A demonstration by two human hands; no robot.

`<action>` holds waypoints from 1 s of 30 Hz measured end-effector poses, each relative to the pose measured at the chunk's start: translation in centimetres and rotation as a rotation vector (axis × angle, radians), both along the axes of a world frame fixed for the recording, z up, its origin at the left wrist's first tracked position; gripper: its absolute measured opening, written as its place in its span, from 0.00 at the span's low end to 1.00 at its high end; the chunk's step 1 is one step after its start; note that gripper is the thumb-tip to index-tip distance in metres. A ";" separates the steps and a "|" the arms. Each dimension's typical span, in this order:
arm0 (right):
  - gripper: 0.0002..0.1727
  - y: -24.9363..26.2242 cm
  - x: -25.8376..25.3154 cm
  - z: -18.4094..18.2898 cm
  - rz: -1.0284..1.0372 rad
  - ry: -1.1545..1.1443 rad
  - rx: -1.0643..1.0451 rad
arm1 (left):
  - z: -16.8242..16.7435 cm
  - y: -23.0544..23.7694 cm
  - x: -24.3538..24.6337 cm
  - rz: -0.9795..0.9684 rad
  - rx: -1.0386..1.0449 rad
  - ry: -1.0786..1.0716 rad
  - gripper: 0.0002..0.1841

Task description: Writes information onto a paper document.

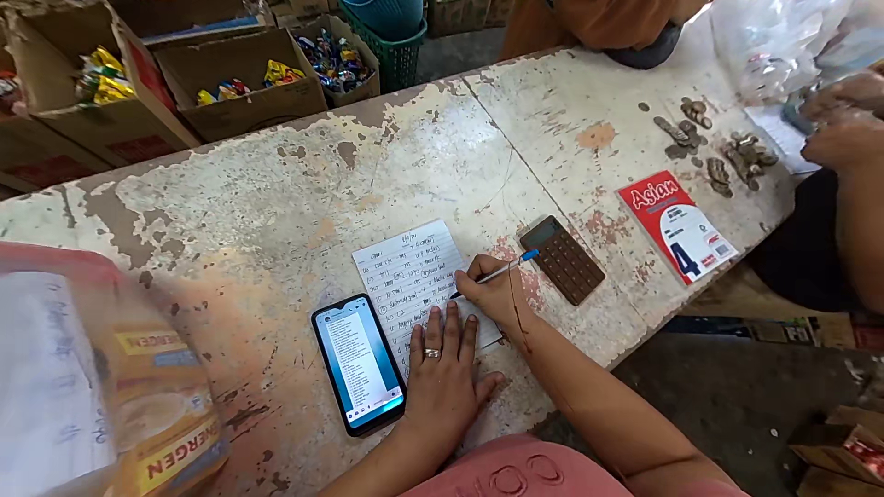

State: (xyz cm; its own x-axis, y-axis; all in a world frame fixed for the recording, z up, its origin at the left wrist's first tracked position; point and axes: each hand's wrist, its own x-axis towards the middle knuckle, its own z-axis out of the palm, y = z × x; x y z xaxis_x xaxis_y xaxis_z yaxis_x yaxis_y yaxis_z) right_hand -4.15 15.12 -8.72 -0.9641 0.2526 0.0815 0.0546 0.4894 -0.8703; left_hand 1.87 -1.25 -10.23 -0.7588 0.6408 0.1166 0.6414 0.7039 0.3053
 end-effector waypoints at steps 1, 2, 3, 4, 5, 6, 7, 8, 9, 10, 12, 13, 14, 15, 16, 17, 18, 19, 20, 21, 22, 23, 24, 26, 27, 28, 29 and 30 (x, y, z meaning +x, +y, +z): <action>0.18 0.0 0.0 0.1 -0.002 -0.009 0.007 | 0.0 0.0 0.0 -0.001 -0.003 -0.001 0.47; 0.18 0.0 0.0 0.2 -0.005 -0.014 0.003 | 0.0 0.0 0.0 -0.003 -0.008 -0.004 0.47; 0.18 -0.1 0.0 0.3 -0.009 -0.017 -0.003 | 0.0 0.0 0.0 -0.005 -0.014 -0.008 0.47; 0.18 -0.1 0.1 0.4 -0.010 -0.014 -0.009 | 0.0 0.0 0.0 -0.005 -0.017 -0.009 0.47; 0.18 -0.1 0.1 0.4 -0.007 -0.012 -0.008 | 0.0 0.0 0.0 -0.006 -0.018 -0.009 0.47; 0.18 -0.1 0.1 0.4 -0.001 -0.008 -0.003 | 0.0 0.0 0.0 -0.006 -0.020 -0.006 0.47; 0.18 -0.1 0.1 0.4 0.003 -0.003 0.000 | 0.1 -0.1 0.0 -0.005 -0.026 -0.008 0.47; 0.18 -0.1 0.0 0.4 0.004 0.006 0.002 | 0.2 -0.1 0.0 -0.006 -0.034 -0.018 0.47; 0.18 -0.1 0.0 0.3 0.001 0.019 0.000 | 0.2 -0.1 -0.1 -0.008 -0.037 -0.019 0.47; 0.17 -0.2 0.0 0.3 -0.005 0.022 0.000 | 0.2 -0.1 -0.1 -0.007 -0.035 -0.015 0.47; 0.17 -0.1 0.2 0.7 -0.010 0.003 0.004 | 0.3 0.0 0.0 -0.013 -0.033 -0.034 0.46; 0.17 -0.2 0.2 0.8 -0.009 -0.002 0.007 | 0.5 -0.1 -0.1 -0.015 -0.030 -0.050 0.46; 0.17 -0.3 0.2 0.9 -0.011 -0.002 0.016 | 0.6 -0.1 -0.1 -0.015 -0.031 -0.070 0.46; 0.16 -0.4 0.1 0.9 -0.016 0.006 0.015 | 0.8 -0.2 -0.1 -0.017 -0.032 -0.096 0.46; 0.16 -0.4 0.0 0.8 -0.025 0.011 0.005 | 0.9 -0.3 -0.2 -0.015 -0.029 -0.109 0.46; 0.15 -0.5 -0.1 0.7 -0.040 0.020 -0.005 | 0.9 -0.3 -0.2 -0.015 -0.028 -0.118 0.46; 0.14 -0.5 -0.2 0.6 -0.053 0.028 -0.001 | 1.1 -0.3 -0.2 -0.020 -0.034 -0.135 0.46; 0.14 -0.5 -0.2 0.6 -0.060 0.029 0.007 | 1.2 -0.4 -0.2 -0.025 -0.042 -0.150 0.46; 0.14 -0.6 -0.1 0.6 -0.059 0.023 0.008 | 1.3 -0.4 -0.2 -0.030 -0.042 -0.153 0.46; 0.16 -0.6 0.0 0.7 -0.056 0.011 0.007 | 1.4 -0.4 -0.3 -0.033 -0.044 -0.156 0.46; 0.17 -0.7 0.1 0.8 -0.056 0.002 0.004 | 1.4 -0.4 -0.3 -0.037 -0.045 -0.159 0.46; 0.18 -0.7 0.0 0.8 -0.055 -0.004 0.009 | 1.5 -0.5 -0.3 -0.038 -0.048 -0.162 0.45; 0.18 -0.7 0.0 0.8 -0.055 -0.006 0.021 | 1.5 -0.4 -0.3 -0.039 -0.045 -0.166 0.44; 0.17 -0.7 0.2 0.5 -0.048 0.008 0.079 | 1.4 -0.3 -0.3 -0.029 -0.025 -0.154 0.36; 0.17 -0.7 0.3 0.5 -0.036 0.020 0.141 | 1.2 -0.2 -0.3 -0.012 -0.008 -0.124 0.32; 0.17 -0.9 0.5 0.6 -0.023 0.038 0.203 | 1.1 -0.2 -0.2 0.001 0.006 -0.096 0.30; 0.16 -1.1 0.7 0.6 -0.011 0.056 0.255 | 1.2 -0.2 -0.2 0.005 0.011 -0.087 0.29; 0.16 -1.2 0.8 0.5 -0.004 0.071 0.295 | 1.3 -0.2 -0.2 0.006 0.011 -0.090 0.29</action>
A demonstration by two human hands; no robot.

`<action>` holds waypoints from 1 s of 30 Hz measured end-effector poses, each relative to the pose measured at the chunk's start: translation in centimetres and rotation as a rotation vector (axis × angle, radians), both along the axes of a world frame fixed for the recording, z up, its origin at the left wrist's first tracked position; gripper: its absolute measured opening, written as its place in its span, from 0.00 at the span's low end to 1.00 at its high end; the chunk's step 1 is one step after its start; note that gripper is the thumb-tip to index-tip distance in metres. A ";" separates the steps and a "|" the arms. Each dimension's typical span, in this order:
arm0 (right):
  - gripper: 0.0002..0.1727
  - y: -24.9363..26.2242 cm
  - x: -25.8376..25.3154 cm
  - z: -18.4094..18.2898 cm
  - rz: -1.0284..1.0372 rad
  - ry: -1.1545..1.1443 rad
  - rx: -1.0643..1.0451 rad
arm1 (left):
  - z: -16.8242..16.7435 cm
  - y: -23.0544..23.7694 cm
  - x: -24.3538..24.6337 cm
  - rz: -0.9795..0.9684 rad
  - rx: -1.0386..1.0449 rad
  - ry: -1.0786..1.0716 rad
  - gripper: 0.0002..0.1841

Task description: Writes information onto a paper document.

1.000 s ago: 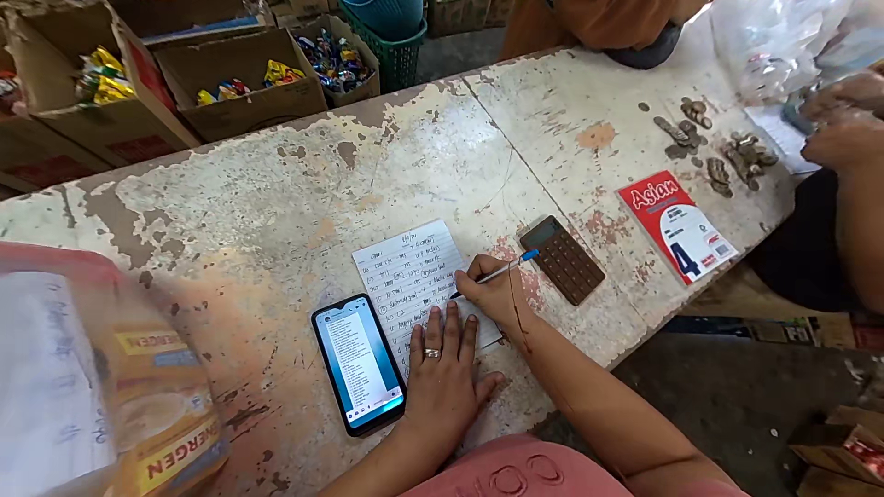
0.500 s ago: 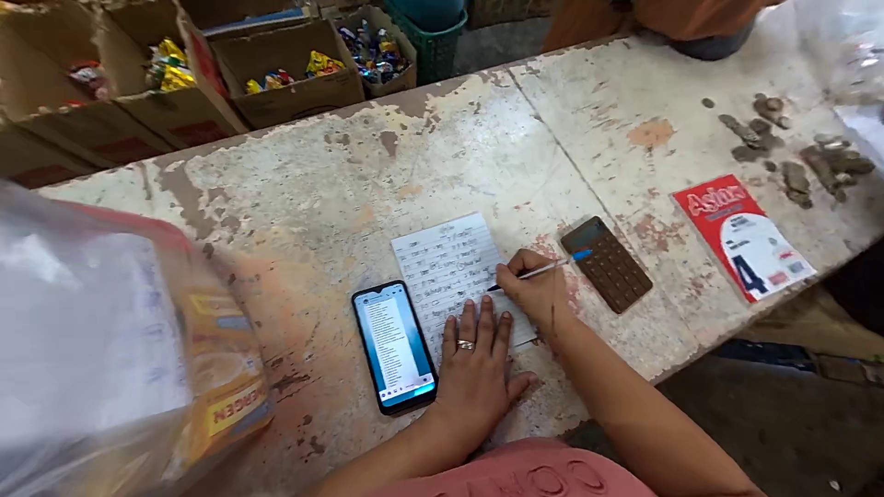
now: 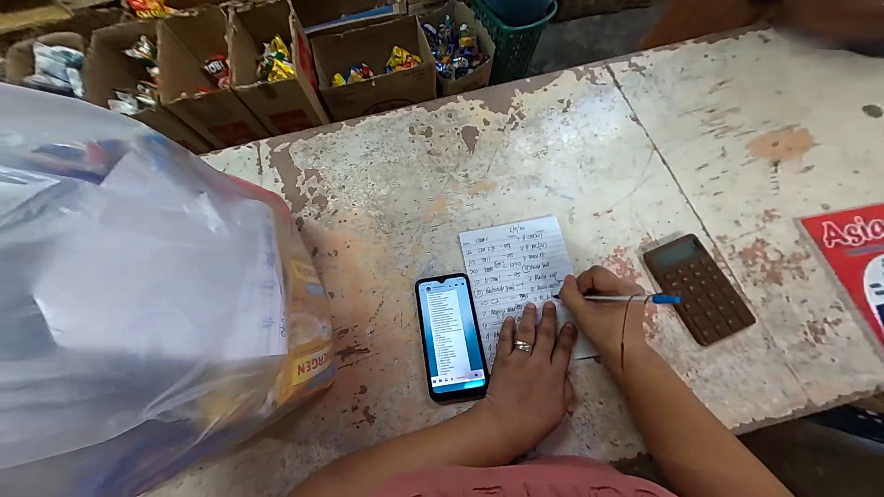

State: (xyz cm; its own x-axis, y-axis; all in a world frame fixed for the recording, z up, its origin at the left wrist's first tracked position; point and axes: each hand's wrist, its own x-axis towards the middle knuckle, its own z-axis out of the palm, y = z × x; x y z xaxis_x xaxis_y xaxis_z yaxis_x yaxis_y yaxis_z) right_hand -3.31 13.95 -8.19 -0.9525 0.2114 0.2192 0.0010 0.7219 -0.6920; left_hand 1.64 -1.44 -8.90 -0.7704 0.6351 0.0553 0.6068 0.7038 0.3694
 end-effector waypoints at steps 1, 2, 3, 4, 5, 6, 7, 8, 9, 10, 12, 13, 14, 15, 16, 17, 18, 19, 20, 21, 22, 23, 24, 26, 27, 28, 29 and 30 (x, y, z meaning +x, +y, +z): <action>0.16 -0.1 0.1 0.0 0.002 0.005 0.023 | 0.1 0.0 0.0 -0.001 -0.002 -0.009 0.29; 0.16 -0.1 0.1 0.0 0.001 0.001 0.027 | 0.1 0.0 0.0 0.000 -0.002 -0.012 0.29; 0.16 0.0 0.0 0.1 -0.001 -0.005 0.012 | 0.1 0.0 0.0 0.003 -0.003 -0.011 0.29; 0.17 0.1 -0.1 0.2 0.000 -0.016 -0.029 | 0.1 0.0 0.0 0.005 -0.004 0.000 0.29; 0.16 0.4 -0.3 0.2 0.000 -0.028 -0.098 | 0.1 0.0 0.0 0.004 -0.012 -0.002 0.29; 0.16 0.7 -0.5 0.3 -0.005 -0.048 -0.192 | 0.2 0.0 0.0 -0.001 -0.022 -0.010 0.29; 0.15 1.0 -0.7 0.3 -0.017 -0.058 -0.305 | 0.1 0.0 -0.1 -0.002 -0.024 -0.006 0.30; 0.13 1.4 -0.9 0.1 -0.019 -0.043 -0.410 | 0.1 0.0 -0.1 -0.005 -0.022 -0.010 0.30; 0.11 1.6 -1.0 -0.1 -0.013 -0.017 -0.496 | 0.1 0.0 -0.1 -0.006 -0.015 -0.014 0.30; 0.10 1.7 -1.0 -0.3 0.000 0.013 -0.545 | 0.1 0.1 -0.2 -0.004 -0.008 -0.021 0.30; 0.11 1.2 -0.7 -0.2 0.027 0.044 -0.547 | 0.2 0.1 -0.2 0.000 0.000 -0.033 0.31; 0.10 0.7 -0.6 -0.1 0.036 0.057 -0.525 | 0.3 0.1 -0.2 0.002 0.001 -0.036 0.31; 0.08 0.3 -0.5 -0.1 0.041 0.059 -0.502 | 0.4 0.1 -0.2 0.005 0.001 -0.034 0.30; 0.09 -0.1 -0.4 -0.2 0.050 0.051 -0.476 | 0.5 0.0 -0.2 0.009 0.003 -0.034 0.30; 0.11 -0.3 -0.4 -0.3 0.051 0.031 -0.451 | 0.4 0.0 -0.1 0.021 0.018 -0.013 0.30; 0.13 -0.4 -0.4 -0.3 0.045 0.012 -0.435 | 0.1 0.2 0.0 0.040 0.040 0.033 0.29; 0.14 -0.3 -0.5 -0.4 0.044 -0.002 -0.417 | -0.2 0.3 0.0 0.059 0.061 0.084 0.29; 0.15 -0.2 -0.5 -0.3 0.043 -0.028 -0.400 | -0.5 0.5 0.1 0.070 0.075 0.123 0.28; 0.16 -0.1 -0.6 -0.2 0.044 -0.053 -0.388 | -0.7 0.5 0.1 0.073 0.077 0.143 0.26; 0.16 -0.1 -0.6 -0.1 0.044 -0.075 -0.381 | -1.0 0.6 0.1 0.075 0.075 0.160 0.24; 0.16 -0.1 -0.7 0.1 0.043 -0.096 -0.384 | -1.1 0.6 0.2 0.076 0.072 0.167 0.23; 0.16 -0.1 -0.7 0.2 0.042 -0.117 -0.387 | -1.2 0.6 0.2 0.072 0.070 0.164 0.23; 0.16 -0.2 -0.7 0.3 0.040 -0.139 -0.393 | -1.1 0.6 0.2 0.066 0.066 0.152 0.24; 0.16 -0.2 -0.7 0.3 0.046 -0.145 -0.404 | -1.1 0.5 0.2 0.056 0.064 0.147 0.27; 0.16 -0.2 -0.7 0.3 0.047 -0.146 -0.409 | -1.0 0.5 0.2 0.053 0.064 0.147 0.28; 0.16 -0.2 -0.6 0.3 0.043 -0.148 -0.410 | -0.9 0.5 0.2 0.053 0.064 0.145 0.29; 0.16 -0.2 -0.6 0.3 0.038 -0.142 -0.407 | -0.9 0.5 0.2 0.054 0.071 0.145 0.29; 0.16 -0.2 -0.6 0.2 0.035 -0.136 -0.399 | -0.9 0.5 0.2 0.055 0.077 0.147 0.29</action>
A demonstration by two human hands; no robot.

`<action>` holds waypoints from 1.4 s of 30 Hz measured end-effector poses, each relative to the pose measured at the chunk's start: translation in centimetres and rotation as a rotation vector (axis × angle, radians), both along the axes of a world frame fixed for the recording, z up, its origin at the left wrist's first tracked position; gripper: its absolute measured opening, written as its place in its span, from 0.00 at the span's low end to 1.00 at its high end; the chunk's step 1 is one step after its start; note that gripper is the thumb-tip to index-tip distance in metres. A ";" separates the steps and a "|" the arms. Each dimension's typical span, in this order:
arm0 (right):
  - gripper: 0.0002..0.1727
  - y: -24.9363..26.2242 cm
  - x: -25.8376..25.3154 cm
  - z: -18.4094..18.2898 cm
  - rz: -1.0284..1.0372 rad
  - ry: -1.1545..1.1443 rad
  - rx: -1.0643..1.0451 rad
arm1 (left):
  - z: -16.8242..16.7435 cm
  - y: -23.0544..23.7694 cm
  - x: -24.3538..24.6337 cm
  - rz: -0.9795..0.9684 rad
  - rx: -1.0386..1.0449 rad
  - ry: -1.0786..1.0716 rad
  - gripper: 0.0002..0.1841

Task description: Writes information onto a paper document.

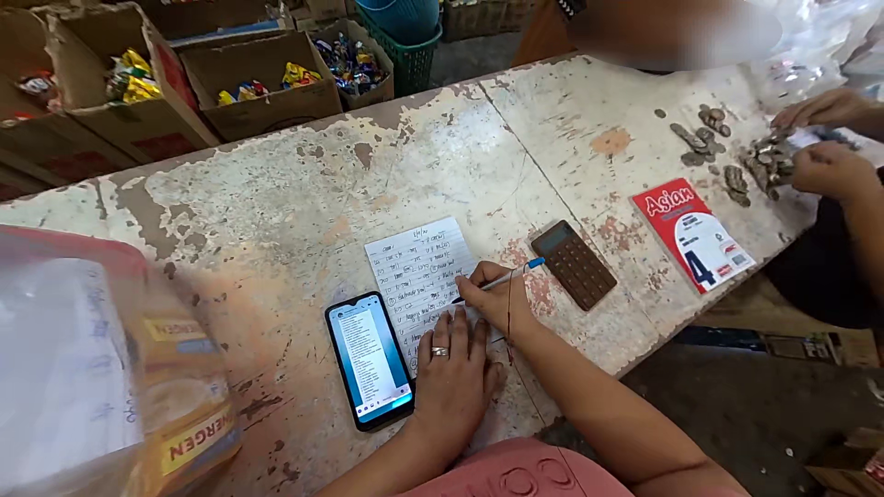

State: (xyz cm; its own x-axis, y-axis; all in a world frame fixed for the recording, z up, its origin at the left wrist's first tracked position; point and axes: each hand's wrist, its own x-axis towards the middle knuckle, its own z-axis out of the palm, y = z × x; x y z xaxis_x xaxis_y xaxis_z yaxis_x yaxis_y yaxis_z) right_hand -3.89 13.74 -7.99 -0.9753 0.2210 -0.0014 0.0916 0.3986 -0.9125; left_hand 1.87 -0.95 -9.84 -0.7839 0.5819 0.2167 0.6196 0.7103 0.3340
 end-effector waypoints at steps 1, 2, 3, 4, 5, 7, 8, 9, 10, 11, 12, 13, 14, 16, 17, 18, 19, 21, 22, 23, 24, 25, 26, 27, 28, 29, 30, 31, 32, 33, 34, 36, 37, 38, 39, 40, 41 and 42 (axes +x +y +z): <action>0.16 0.0 0.0 -0.1 0.001 0.001 0.006 | 0.0 0.0 0.0 0.000 0.003 0.003 0.29; 0.16 0.0 0.0 -0.1 0.005 0.004 0.013 | 0.0 0.0 0.0 0.000 0.003 0.008 0.30; 0.16 0.0 0.0 -0.2 0.010 0.004 0.018 | 0.0 0.0 0.0 0.000 0.001 0.011 0.30; 0.17 0.0 0.0 -0.2 0.012 0.003 0.023 | 0.0 0.0 0.0 -0.002 0.002 0.011 0.30; 0.17 -0.1 -0.1 -0.2 0.015 -0.001 0.031 | 0.0 0.0 0.1 -0.004 0.006 0.006 0.30; 0.18 -0.2 0.0 -0.2 0.021 0.004 0.061 | -0.1 0.0 0.0 -0.023 0.022 -0.018 0.31; 0.18 -0.2 0.0 -0.2 0.029 0.006 0.077 | -0.1 -0.1 0.0 -0.036 0.028 -0.030 0.32; 0.18 -0.2 0.0 -0.3 0.036 0.005 0.091 | -0.2 -0.1 0.0 -0.047 0.033 -0.032 0.32; 0.18 -0.1 -0.1 -0.3 0.038 0.006 0.102 | -0.3 0.0 0.0 -0.054 0.037 -0.028 0.33; 0.18 -0.1 -0.2 -0.3 0.030 0.010 0.114 | -0.4 0.0 -0.1 -0.059 0.041 -0.026 0.33; 0.18 -0.1 -0.1 -0.2 0.020 0.010 0.122 | -0.4 0.0 -0.1 -0.064 0.044 -0.030 0.33; 0.18 -0.1 -0.1 -0.2 0.016 0.007 0.127 | -0.4 0.0 0.0 -0.067 0.047 -0.035 0.33; 0.18 -0.1 0.0 -0.1 0.017 0.000 0.130 | -0.4 0.0 0.0 -0.067 0.051 -0.035 0.33; 0.17 0.1 0.0 0.3 0.012 0.000 0.111 | -0.5 0.1 0.0 -0.068 0.049 -0.027 0.34; 0.17 0.2 0.0 0.3 -0.001 0.013 0.101 | -0.4 0.0 0.0 -0.071 0.039 -0.032 0.35; 0.16 0.3 0.0 0.4 -0.014 0.020 0.092 | -0.4 0.0 0.0 -0.073 0.028 -0.033 0.35; 0.16 0.4 0.0 0.4 -0.027 0.020 0.083 | -0.4 0.0 0.0 -0.074 0.019 -0.034 0.35; 0.17 0.4 0.0 0.3 -0.028 0.002 0.081 | -0.4 0.0 0.0 -0.075 0.010 -0.035 0.35; 0.17 0.4 0.0 0.2 -0.021 -0.002 0.085 | -0.4 0.0 0.0 -0.076 0.008 -0.032 0.36; 0.18 0.4 0.0 0.2 -0.010 -0.002 0.094 | -0.4 0.0 0.0 -0.076 0.006 -0.029 0.36; 0.18 0.4 0.0 0.1 0.003 0.001 0.106 | -0.4 0.0 -0.1 -0.077 0.009 -0.029 0.36; 0.18 0.4 0.1 0.0 0.013 -0.002 0.119 | -0.5 -0.1 -0.1 -0.077 0.015 -0.030 0.36; 0.18 0.4 0.0 0.1 0.018 -0.013 0.130 | -0.4 -0.1 -0.1 -0.078 0.022 -0.033 0.36; 0.18 0.4 0.0 0.2 0.019 -0.023 0.135 | -0.4 -0.1 -0.1 -0.078 0.025 -0.039 0.36; 0.18 0.4 0.0 0.3 0.013 -0.027 0.141 | -0.3 -0.1 -0.1 -0.080 0.025 -0.050 0.36; 0.17 0.4 0.0 0.3 0.010 -0.025 0.146 | -0.3 -0.1 -0.1 -0.084 0.026 -0.062 0.36; 0.17 0.5 0.1 0.2 0.011 -0.021 0.147 | -0.3 -0.1 -0.1 -0.085 0.022 -0.065 0.36; 0.17 0.5 0.1 0.1 0.018 -0.017 0.146 | -0.2 -0.1 -0.1 -0.086 0.017 -0.069 0.37; 0.18 0.6 0.0 0.1 0.027 -0.013 0.145 | -0.2 -0.1 -0.1 -0.086 0.009 -0.068 0.37; 0.18 0.7 0.0 0.1 0.030 -0.010 0.145 | -0.2 -0.1 -0.2 -0.085 0.004 -0.064 0.37; 0.18 0.7 0.0 0.2 0.028 -0.010 0.148 | -0.2 -0.1 -0.1 -0.083 0.001 -0.063 0.37; 0.18 0.6 0.1 0.3 0.023 -0.019 0.154 | -0.2 -0.1 -0.1 -0.081 0.002 -0.063 0.37; 0.18 0.6 0.0 0.3 0.021 -0.018 0.162 | -0.2 -0.1 -0.1 -0.080 0.001 -0.063 0.37; 0.19 0.6 0.0 0.3 0.020 -0.017 0.171 | -0.3 -0.1 -0.1 -0.080 0.002 -0.062 0.37; 0.18 0.5 0.0 0.3 0.018 -0.005 0.177 | -0.3 -0.1 -0.1 -0.081 0.000 -0.064 0.37; 0.18 0.5 0.1 0.2 0.020 0.007 0.178 | -0.3 -0.1 -0.1 -0.081 0.001 -0.063 0.37; 0.18 0.6 0.0 0.2 0.022 0.012 0.174 | -0.3 -0.1 -0.1 -0.081 0.004 -0.061 0.37; 0.18 0.6 0.0 0.2 0.018 0.011 0.165 | -0.4 -0.1 -0.1 -0.080 0.005 -0.057 0.37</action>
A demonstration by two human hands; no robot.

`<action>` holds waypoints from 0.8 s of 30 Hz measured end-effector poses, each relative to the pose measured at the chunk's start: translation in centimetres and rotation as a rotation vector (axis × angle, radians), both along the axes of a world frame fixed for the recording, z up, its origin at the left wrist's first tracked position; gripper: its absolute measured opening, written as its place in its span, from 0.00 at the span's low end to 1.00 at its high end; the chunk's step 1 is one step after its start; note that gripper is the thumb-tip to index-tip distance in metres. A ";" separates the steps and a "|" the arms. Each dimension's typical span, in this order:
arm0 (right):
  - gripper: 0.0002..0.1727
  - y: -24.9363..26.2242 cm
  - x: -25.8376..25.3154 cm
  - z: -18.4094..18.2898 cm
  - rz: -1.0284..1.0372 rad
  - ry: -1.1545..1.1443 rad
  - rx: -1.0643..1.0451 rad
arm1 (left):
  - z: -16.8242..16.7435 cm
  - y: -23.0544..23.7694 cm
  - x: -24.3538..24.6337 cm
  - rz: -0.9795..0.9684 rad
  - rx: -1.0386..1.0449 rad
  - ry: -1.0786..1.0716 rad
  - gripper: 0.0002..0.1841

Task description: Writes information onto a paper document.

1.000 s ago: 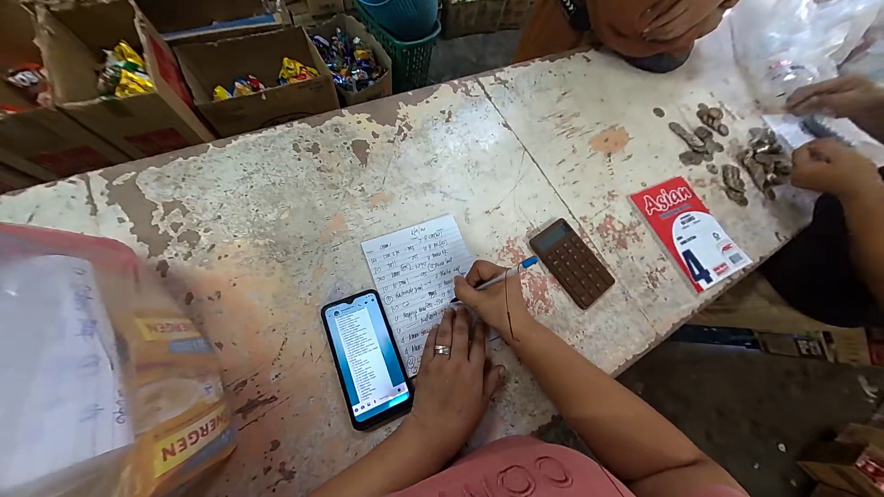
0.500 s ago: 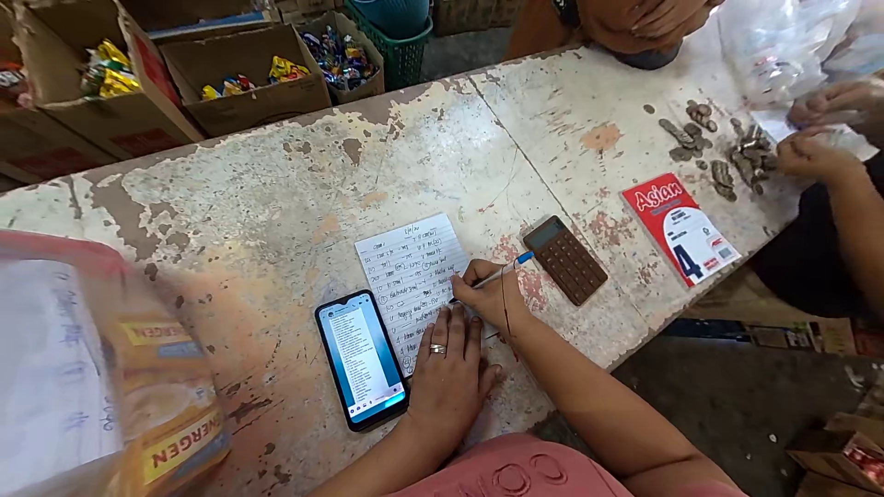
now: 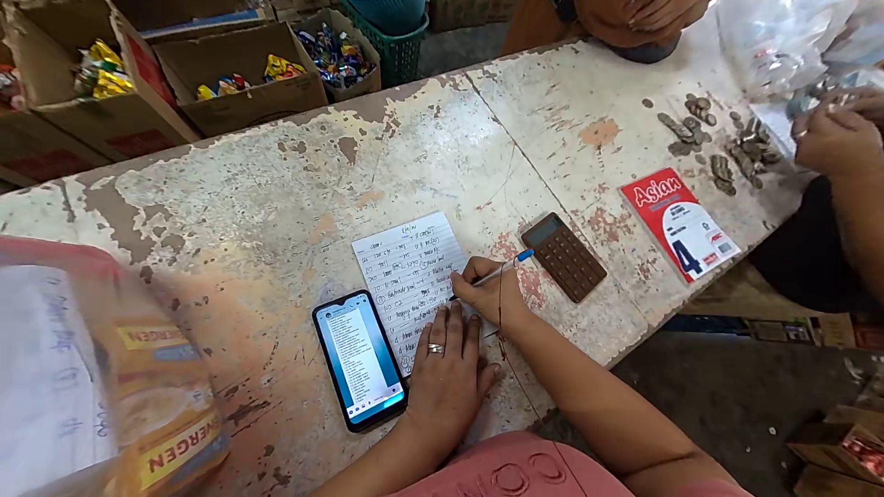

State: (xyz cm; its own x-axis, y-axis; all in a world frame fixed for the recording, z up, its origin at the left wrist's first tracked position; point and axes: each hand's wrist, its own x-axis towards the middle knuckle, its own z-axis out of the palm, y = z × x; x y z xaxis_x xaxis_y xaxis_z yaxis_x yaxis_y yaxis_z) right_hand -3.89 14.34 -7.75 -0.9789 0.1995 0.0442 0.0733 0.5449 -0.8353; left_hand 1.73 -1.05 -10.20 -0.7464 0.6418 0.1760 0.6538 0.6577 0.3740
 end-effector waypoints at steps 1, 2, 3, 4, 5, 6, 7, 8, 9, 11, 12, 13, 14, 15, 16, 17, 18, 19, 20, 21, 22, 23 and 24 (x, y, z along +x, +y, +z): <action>0.18 0.0 0.0 0.0 -0.006 0.002 -0.012 | 0.0 0.0 0.0 0.001 -0.001 0.001 0.37; 0.18 0.0 -0.1 0.0 -0.015 0.005 -0.026 | 0.0 0.0 0.0 0.000 -0.004 0.003 0.37; 0.18 0.0 -0.1 0.0 -0.024 0.006 -0.034 | 0.0 0.0 0.0 0.001 -0.006 0.006 0.37; 0.18 -0.1 0.0 -0.1 -0.027 0.011 -0.033 | 0.0 0.0 0.0 0.001 -0.005 0.006 0.37; 0.18 0.0 -0.1 -0.1 -0.027 0.019 -0.029 | 0.0 0.0 0.0 0.001 -0.004 0.006 0.38; 0.18 0.0 -0.1 -0.1 -0.025 0.024 -0.027 | 0.0 0.0 0.0 0.000 -0.004 0.005 0.38; 0.18 0.0 0.0 -0.1 -0.022 0.022 -0.029 | 0.1 0.0 0.0 -0.002 -0.005 0.005 0.38; 0.18 0.0 0.0 -0.1 -0.015 0.014 -0.033 | 0.1 0.0 0.0 -0.003 -0.006 0.008 0.37; 0.18 0.0 0.0 -0.1 -0.007 0.005 -0.029 | 0.0 0.0 0.0 -0.004 -0.007 0.014 0.37; 0.18 0.0 0.0 0.1 0.002 -0.015 -0.013 | 0.0 0.0 0.0 -0.004 -0.012 0.019 0.37; 0.19 0.0 0.0 0.2 -0.004 -0.020 -0.009 | 0.0 0.0 0.0 -0.004 -0.015 0.016 0.38; 0.19 -0.1 0.0 0.2 -0.013 -0.022 -0.012 | 0.0 0.0 0.0 -0.004 -0.017 0.010 0.38; 0.19 -0.1 0.0 0.2 -0.016 -0.017 -0.013 | 0.0 0.0 0.0 -0.004 -0.014 0.006 0.38; 0.19 0.0 0.0 0.1 -0.013 -0.005 -0.008 | 0.0 0.0 0.0 -0.003 -0.008 0.003 0.38; 0.18 0.1 0.0 0.1 -0.009 0.005 -0.002 | 0.0 0.0 0.0 -0.001 -0.003 0.004 0.37; 0.17 0.2 0.0 0.0 -0.007 0.017 0.005 | 0.0 0.0 0.0 0.002 0.001 0.007 0.37; 0.17 0.2 0.0 -0.1 -0.007 0.024 0.006 | 0.0 0.0 0.0 0.003 -0.002 0.005 0.37; 0.17 0.2 0.0 -0.1 -0.006 0.026 -0.001 | 0.0 0.0 0.0 0.003 -0.006 0.004 0.37; 0.17 0.2 0.0 -0.1 -0.005 0.030 -0.004 | 0.0 0.0 0.0 0.001 -0.008 0.004 0.37; 0.18 0.3 0.0 -0.2 -0.002 0.037 -0.006 | 0.0 0.0 0.0 0.002 -0.008 0.007 0.37; 0.18 0.3 -0.1 -0.3 0.000 0.045 -0.016 | 0.0 0.0 0.0 0.003 -0.009 0.011 0.37; 0.18 0.3 -0.1 -0.4 0.001 0.054 -0.026 | -0.1 0.0 0.1 0.004 -0.010 0.011 0.38; 0.18 0.4 0.0 -0.5 0.001 0.061 -0.031 | -0.1 0.0 0.1 0.005 -0.008 0.013 0.38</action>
